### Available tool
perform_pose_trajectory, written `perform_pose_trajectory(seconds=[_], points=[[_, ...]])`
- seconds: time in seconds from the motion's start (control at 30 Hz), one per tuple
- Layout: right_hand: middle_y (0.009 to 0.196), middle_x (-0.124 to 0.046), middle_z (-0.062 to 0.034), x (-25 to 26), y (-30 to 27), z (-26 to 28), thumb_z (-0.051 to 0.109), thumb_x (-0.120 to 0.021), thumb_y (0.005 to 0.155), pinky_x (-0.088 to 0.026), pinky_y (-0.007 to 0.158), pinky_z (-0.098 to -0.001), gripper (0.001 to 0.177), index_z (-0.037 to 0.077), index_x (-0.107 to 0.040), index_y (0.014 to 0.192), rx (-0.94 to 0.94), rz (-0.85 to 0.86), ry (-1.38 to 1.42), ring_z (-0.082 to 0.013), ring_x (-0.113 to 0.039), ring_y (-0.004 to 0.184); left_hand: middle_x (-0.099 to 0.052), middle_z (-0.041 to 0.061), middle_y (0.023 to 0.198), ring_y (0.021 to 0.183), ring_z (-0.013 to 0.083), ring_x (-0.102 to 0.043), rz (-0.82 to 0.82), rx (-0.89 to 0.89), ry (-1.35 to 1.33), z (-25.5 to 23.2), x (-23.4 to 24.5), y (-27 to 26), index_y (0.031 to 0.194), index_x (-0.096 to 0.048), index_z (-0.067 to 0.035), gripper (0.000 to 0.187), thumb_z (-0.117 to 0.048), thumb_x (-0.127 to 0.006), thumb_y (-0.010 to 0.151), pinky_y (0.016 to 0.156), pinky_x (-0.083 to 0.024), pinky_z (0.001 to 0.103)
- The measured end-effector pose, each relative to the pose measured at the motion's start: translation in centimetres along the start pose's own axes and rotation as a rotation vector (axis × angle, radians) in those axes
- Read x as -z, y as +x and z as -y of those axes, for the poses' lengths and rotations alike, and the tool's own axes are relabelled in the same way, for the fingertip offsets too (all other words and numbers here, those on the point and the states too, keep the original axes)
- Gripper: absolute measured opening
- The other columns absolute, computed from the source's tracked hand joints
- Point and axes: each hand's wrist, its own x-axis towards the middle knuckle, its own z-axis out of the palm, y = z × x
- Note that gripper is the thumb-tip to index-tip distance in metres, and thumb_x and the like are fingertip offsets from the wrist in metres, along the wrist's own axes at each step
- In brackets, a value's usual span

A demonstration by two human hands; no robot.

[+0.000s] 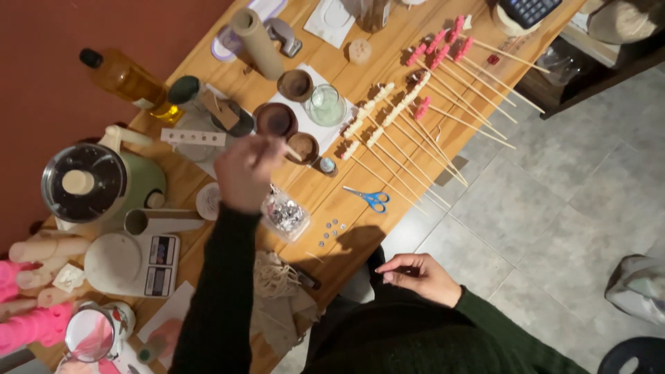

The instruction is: Preparing candle wicks by threading them through metal tabs and beads on a workbench.

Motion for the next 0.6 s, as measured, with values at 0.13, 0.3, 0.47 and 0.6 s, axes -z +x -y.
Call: perform_pose_trajectory(seconds=[0.13,0.3,0.47,0.6], points=[[0.09,-0.08,-0.0086,1.7,-0.2,-0.1,0.004,-0.076,0.089,-0.057,0.076,-0.0248,0.019,-0.002,-0.082,0.106,-0.042,0.061,0.019,-0.0128,-0.071,0.079,-0.075,0.011,0.088,0.076,0.0138,-0.072,0.013,0.033,-0.443,6.2,-5.5,7.2,0.1,-0.069,0.007,0.014,-0.005,-0.074,0.095,0.069,-0.058,0.022],[0.083,-0.08,-0.0097,3.8,-0.7,-2.1,0.0,-0.076,0.088,-0.057,0.07,-0.0256,0.02,-0.004,-0.085,0.105,-0.058,-0.03,0.068,-0.0145,-0.07,0.072,-0.075,0.008,0.081,0.068,0.0132,-0.068,0.0,0.008,-0.36,13.9,-11.8,13.5,0.095,-0.07,0.004,0.016,-0.011,-0.073,0.092,0.064,-0.054,0.022],[0.08,-0.08,-0.0104,5.5,-1.3,-3.3,0.001,-0.078,0.088,-0.055,0.066,-0.026,0.018,-0.005,-0.086,0.102,-0.098,-0.136,0.132,-0.0146,-0.068,0.068,-0.072,0.005,0.077,0.064,0.013,-0.062,-0.014,0.076,-0.258,22.6,-17.6,15.9,0.095,-0.073,-0.001,0.017,-0.016,-0.078,0.089,0.062,-0.052,0.024],[0.08,-0.08,-0.0106,6.3,-1.2,-3.9,0.0,-0.076,0.089,-0.055,0.066,-0.0267,0.019,-0.007,-0.085,0.103,-0.1,-0.14,0.182,-0.0149,-0.068,0.068,-0.073,0.006,0.085,0.071,0.0137,-0.065,0.001,0.196,-0.274,21.7,-18.1,15.8,0.099,-0.071,0.0,0.016,-0.012,-0.078,0.089,0.068,-0.054,0.024]])
